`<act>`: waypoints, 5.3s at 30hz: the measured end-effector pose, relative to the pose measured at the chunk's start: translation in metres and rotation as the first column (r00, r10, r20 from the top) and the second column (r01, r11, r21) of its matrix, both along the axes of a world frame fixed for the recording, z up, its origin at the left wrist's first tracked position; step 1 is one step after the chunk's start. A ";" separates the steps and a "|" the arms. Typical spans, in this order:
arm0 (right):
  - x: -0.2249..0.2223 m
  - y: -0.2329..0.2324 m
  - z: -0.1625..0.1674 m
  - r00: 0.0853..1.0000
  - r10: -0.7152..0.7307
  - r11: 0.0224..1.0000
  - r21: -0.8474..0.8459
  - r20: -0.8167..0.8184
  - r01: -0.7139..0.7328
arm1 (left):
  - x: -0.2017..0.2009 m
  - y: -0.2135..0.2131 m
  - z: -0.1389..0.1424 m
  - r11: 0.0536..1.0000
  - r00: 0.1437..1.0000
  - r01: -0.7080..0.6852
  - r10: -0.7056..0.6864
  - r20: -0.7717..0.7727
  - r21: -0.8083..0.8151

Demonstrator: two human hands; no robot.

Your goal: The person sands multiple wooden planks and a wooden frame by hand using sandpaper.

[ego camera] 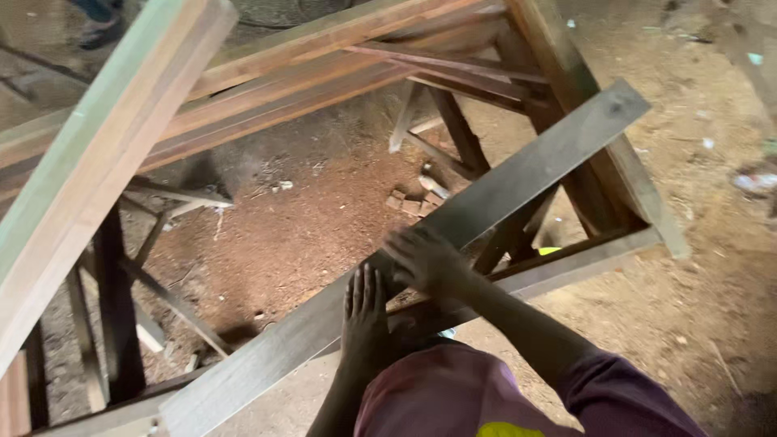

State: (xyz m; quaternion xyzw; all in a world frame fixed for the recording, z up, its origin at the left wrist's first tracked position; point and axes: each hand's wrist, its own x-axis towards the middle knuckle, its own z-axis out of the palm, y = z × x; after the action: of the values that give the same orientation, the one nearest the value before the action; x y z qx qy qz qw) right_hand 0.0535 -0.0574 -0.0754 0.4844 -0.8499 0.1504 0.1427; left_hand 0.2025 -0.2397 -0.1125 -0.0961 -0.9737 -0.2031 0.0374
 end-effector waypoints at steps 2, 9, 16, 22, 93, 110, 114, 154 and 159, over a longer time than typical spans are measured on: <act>-0.001 0.005 -0.001 0.898 -0.348 0.937 0.056 0.268 0.346 | -0.005 0.000 -0.002 0.999 1.000 -0.001 0.001 -0.017 0.040; -0.019 0.050 0.002 0.977 -0.208 0.978 0.013 0.056 0.207 | -0.041 0.022 0.000 0.989 0.992 0.109 -0.101 -0.081 0.100; -0.047 0.095 0.006 0.896 -0.420 0.905 0.000 0.141 0.424 | -0.061 0.063 0.009 0.990 0.992 0.121 -0.119 -0.031 0.075; -0.093 0.138 -0.002 0.855 -0.399 0.910 0.025 0.332 0.415 | -0.116 0.133 0.006 0.994 0.994 0.107 -0.106 -0.025 0.035; -0.243 0.362 -0.024 0.782 -0.549 0.832 0.102 0.295 0.546 | -0.152 0.162 0.021 0.986 0.987 -0.148 0.152 0.059 -0.077; -0.203 0.290 -0.011 0.970 -0.033 0.979 0.202 0.242 -0.018 | -0.165 0.098 0.046 0.997 0.730 0.081 -0.068 0.680 0.014; -0.216 0.284 0.014 0.908 -0.062 0.960 0.274 0.414 -0.059 | -0.167 0.087 0.045 0.911 0.486 -0.295 -0.118 0.866 0.289; -0.224 0.337 0.064 0.764 -0.571 0.779 -0.096 0.300 0.620 | -0.265 0.328 0.049 0.992 0.953 -0.057 0.088 0.290 -0.112; -0.226 0.356 0.049 0.975 -0.221 0.958 -0.184 0.024 0.222 | -0.283 0.352 0.051 0.997 0.999 -0.036 0.033 -0.043 -0.071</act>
State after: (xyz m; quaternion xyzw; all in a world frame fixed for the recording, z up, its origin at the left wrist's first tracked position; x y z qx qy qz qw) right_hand -0.1720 0.2991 -0.0259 0.3707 -0.8812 0.2130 0.2017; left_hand -0.0807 0.1124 -0.0613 -0.0850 -0.9809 -0.1653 0.0579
